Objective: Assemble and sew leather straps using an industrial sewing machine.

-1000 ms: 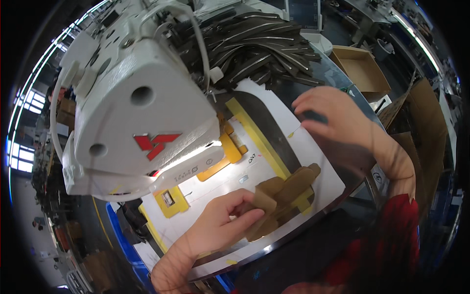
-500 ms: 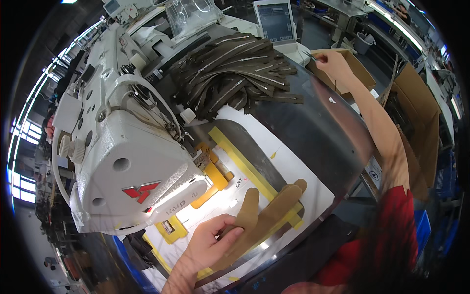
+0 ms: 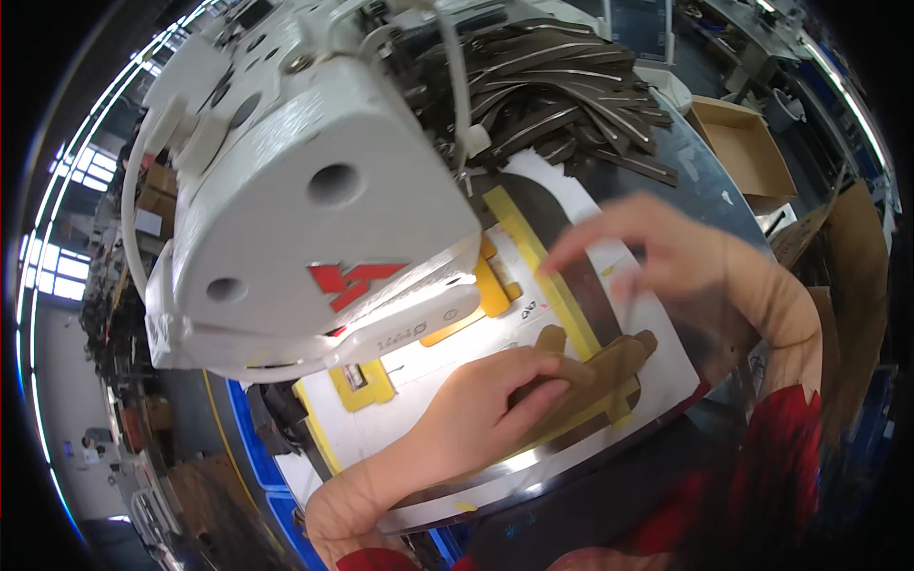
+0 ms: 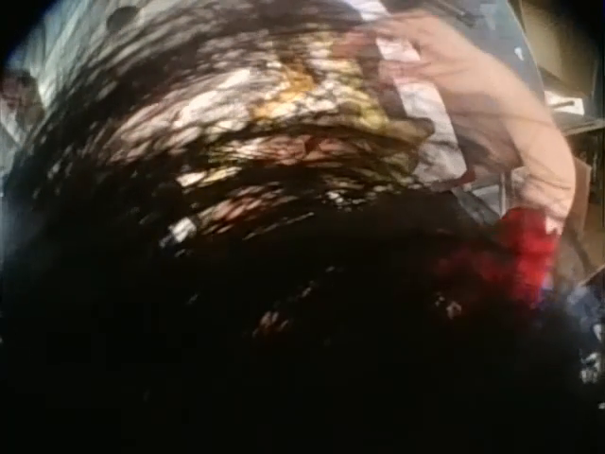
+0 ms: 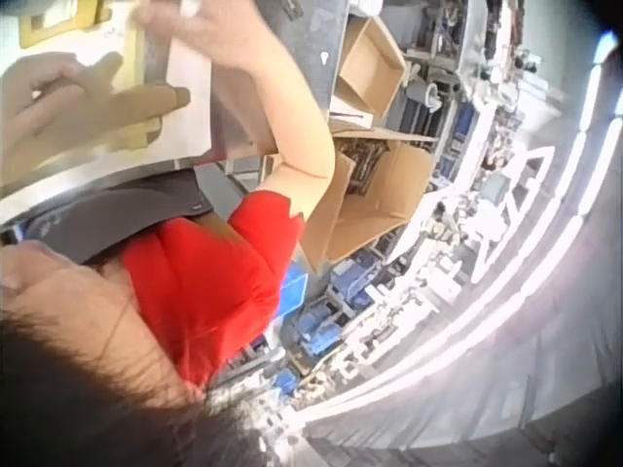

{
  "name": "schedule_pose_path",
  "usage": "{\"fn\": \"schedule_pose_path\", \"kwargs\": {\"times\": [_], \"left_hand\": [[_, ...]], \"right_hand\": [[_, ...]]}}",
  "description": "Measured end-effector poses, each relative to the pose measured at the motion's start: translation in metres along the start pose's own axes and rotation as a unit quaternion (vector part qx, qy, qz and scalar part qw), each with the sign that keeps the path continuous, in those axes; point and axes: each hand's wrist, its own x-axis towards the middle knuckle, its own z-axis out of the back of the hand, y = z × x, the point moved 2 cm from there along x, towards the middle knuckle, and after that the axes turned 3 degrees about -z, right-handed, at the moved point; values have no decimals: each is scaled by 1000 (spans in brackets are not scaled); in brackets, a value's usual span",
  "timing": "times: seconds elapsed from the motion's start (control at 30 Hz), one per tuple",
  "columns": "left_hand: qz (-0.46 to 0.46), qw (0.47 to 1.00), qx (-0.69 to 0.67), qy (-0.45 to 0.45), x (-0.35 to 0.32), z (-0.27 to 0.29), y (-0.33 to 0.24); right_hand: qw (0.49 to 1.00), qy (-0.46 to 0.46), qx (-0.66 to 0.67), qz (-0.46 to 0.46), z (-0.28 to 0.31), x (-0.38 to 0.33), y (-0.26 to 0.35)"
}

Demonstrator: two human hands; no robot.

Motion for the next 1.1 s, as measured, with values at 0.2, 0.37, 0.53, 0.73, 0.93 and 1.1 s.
{"fn": "schedule_pose_path", "kwargs": {"times": [0.2,0.37,0.53,0.73,0.93,1.1], "left_hand": [[123,990,49,-40,-9,8,-3],[152,985,45,-68,-11,16,38],[80,986,82,-119,-3,9,47],[30,984,58,-168,2,3,49],[-72,926,320,-187,-9,0,46],[-115,885,410,-186,-10,-6,51]], "right_hand": [[944,217,27,-245,-33,-12,20],[946,25,-153,-284,6,-25,2],[868,-14,-450,-210,9,-34,-13],[973,-20,-224,-46,-69,11,-13],[966,69,-148,-199,-55,26,-29],[970,-78,-205,-103,-54,53,-67]]}}
